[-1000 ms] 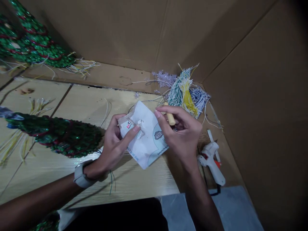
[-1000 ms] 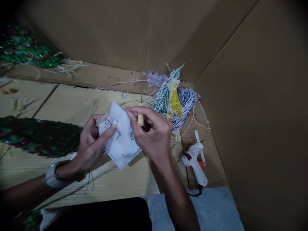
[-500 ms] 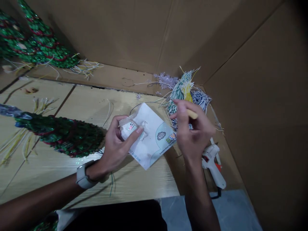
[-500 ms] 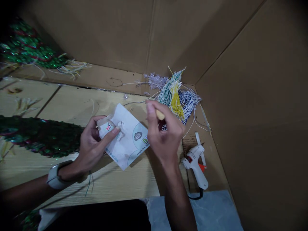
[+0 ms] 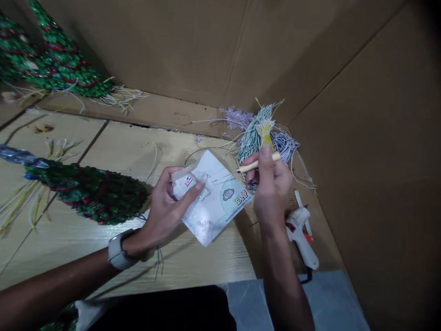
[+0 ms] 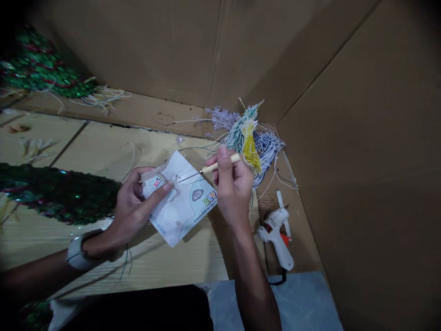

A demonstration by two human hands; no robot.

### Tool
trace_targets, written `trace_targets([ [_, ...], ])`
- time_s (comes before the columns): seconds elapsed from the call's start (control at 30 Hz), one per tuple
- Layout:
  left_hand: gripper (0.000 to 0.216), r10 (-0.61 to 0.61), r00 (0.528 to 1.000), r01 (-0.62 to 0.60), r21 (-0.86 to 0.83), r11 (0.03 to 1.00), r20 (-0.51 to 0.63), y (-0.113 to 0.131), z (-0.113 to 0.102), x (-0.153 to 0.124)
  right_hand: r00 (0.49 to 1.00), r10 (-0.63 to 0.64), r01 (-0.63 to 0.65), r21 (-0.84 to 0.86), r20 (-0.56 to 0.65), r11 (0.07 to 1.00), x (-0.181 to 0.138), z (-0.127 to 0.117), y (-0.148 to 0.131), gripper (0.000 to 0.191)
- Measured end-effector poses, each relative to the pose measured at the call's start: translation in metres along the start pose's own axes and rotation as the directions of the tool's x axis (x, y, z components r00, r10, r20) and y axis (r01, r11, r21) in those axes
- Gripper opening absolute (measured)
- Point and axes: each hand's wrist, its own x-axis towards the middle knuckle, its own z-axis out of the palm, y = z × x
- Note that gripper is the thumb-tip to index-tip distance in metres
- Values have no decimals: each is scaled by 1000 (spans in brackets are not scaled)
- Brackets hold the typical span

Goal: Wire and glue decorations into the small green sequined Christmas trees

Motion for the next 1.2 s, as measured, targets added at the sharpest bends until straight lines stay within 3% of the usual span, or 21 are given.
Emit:
trace_targets([
  [0.4, 48, -19, 1000, 20, -32, 999, 21, -1, -2, 0, 995, 10, -7, -31, 94, 999, 0, 6, 9, 45],
  [0.67, 37, -25, 1000, 24, -38, 999, -19, -6, -5, 2, 960, 246, -247, -5, 135, 969, 6, 9, 26, 47],
  [0.8, 38, -20, 998, 18, -39, 999, -55, -9, -6, 4, 959, 243, -251, 40, 148, 967, 4, 11, 32, 46],
  [1.2, 35, 14, 996, -18, -42, 999, -88, -13, -5, 8, 958, 236, -233, -36, 160, 972, 0, 16, 43, 49],
])
